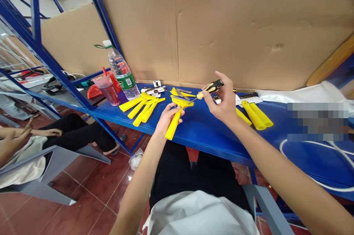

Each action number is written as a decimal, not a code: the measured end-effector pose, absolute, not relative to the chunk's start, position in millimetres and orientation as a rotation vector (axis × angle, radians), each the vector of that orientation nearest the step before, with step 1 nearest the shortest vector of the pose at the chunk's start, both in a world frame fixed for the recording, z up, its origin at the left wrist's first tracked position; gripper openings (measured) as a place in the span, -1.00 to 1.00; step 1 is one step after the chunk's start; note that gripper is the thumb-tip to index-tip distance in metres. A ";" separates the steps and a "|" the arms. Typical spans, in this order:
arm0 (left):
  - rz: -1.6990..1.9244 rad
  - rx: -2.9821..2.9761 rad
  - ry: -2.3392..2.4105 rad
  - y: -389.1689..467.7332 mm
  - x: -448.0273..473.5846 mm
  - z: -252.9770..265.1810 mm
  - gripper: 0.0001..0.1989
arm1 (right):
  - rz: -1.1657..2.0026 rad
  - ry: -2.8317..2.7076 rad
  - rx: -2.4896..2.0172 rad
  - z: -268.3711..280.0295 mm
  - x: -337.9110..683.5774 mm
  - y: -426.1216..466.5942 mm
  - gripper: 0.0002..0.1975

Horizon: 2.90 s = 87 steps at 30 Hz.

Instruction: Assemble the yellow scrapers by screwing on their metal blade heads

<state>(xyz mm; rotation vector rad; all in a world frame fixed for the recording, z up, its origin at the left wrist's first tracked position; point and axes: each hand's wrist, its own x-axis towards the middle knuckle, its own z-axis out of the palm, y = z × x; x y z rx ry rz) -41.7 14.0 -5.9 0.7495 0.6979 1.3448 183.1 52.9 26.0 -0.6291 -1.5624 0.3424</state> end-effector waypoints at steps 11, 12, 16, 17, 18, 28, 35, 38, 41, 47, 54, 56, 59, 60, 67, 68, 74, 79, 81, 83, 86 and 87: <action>1.378 0.788 0.688 17.8 -42.7 -9.9 -0.41 | 0.345 -1.682 -0.536 31.7 180.1 46.2 -0.14; 1.387 0.791 0.687 17.1 -42.4 -9.6 -0.42 | 0.352 -1.679 -0.539 30.6 179.9 47.5 -0.15; 1.393 0.807 0.684 13.9 -41.1 -8.3 -0.42 | 0.302 -1.587 -0.556 23.1 179.9 57.3 -0.19; 1.387 0.812 0.685 13.4 -40.9 -8.1 -0.42 | 0.279 -1.565 -0.569 21.8 180.2 59.3 -0.19; 1.381 0.819 0.685 13.1 -40.8 -7.9 -0.42 | 0.264 -1.552 -0.587 21.3 180.6 60.4 -0.18; 1.394 0.834 0.680 12.7 -41.1 -7.9 -0.44 | 0.364 -1.551 -0.618 29.1 178.3 53.4 -0.29; 1.371 0.862 0.693 12.6 -40.7 -6.9 -0.44 | 0.385 -1.622 -0.567 31.1 179.8 49.3 -0.28; 1.387 0.846 0.708 14.2 -41.5 -6.9 -0.41 | 0.406 -1.605 -0.569 28.5 179.0 51.8 -0.34; 1.382 0.847 0.726 14.7 -41.7 -6.7 -0.39 | 0.249 -1.533 -0.593 25.2 178.8 57.3 -0.39; 1.383 0.859 0.723 14.3 -41.6 -7.2 -0.38 | 0.248 -1.664 -0.478 27.3 177.9 51.3 -0.36; 1.381 0.888 0.658 10.2 -40.2 -6.5 -0.43 | 0.089 -1.542 -0.491 21.2 176.7 57.5 -0.35; 1.384 0.892 0.646 8.9 -39.4 -6.0 -0.45 | 0.063 -1.553 -0.495 21.8 178.1 58.1 -0.33; 1.404 0.878 0.633 8.5 -39.1 -5.6 -0.44 | 0.136 -1.635 -0.480 24.5 177.9 55.9 -0.27; 1.408 0.872 0.631 8.6 -39.2 -5.5 -0.44 | 0.167 -1.645 -0.479 25.0 177.1 55.5 -0.26; 1.396 0.875 0.629 8.0 -40.0 -4.9 -0.43 | 0.141 -1.542 -0.511 23.2 173.3 58.4 -0.30; 1.398 0.876 0.629 8.1 -40.0 -4.9 -0.43 | 0.146 -1.546 -0.507 23.6 173.3 57.4 -0.31; 1.397 0.856 0.653 10.6 -41.1 -5.4 -0.40 | 0.223 -1.567 -0.477 24.5 172.8 52.5 -0.44; 1.401 0.863 0.663 11.0 -41.1 -4.9 -0.41 | 0.134 -1.532 -0.514 22.5 174.0 54.7 -0.40; 1.398 0.853 0.668 11.0 -41.0 -4.5 -0.41 | 0.181 -1.568 -0.502 23.3 174.2 54.0 -0.36; 1.405 0.843 0.669 11.0 -41.0 -4.4 -0.41 | 0.224 -1.594 -0.501 23.9 174.3 53.6 -0.35; 1.413 0.852 0.661 10.9 -41.1 -5.0 -0.42 | 0.169 -1.567 -0.525 23.0 174.5 55.1 -0.39; 1.410 0.858 0.659 11.0 -41.2 -5.3 -0.43 | 0.137 -1.551 -0.532 22.6 174.5 55.6 -0.40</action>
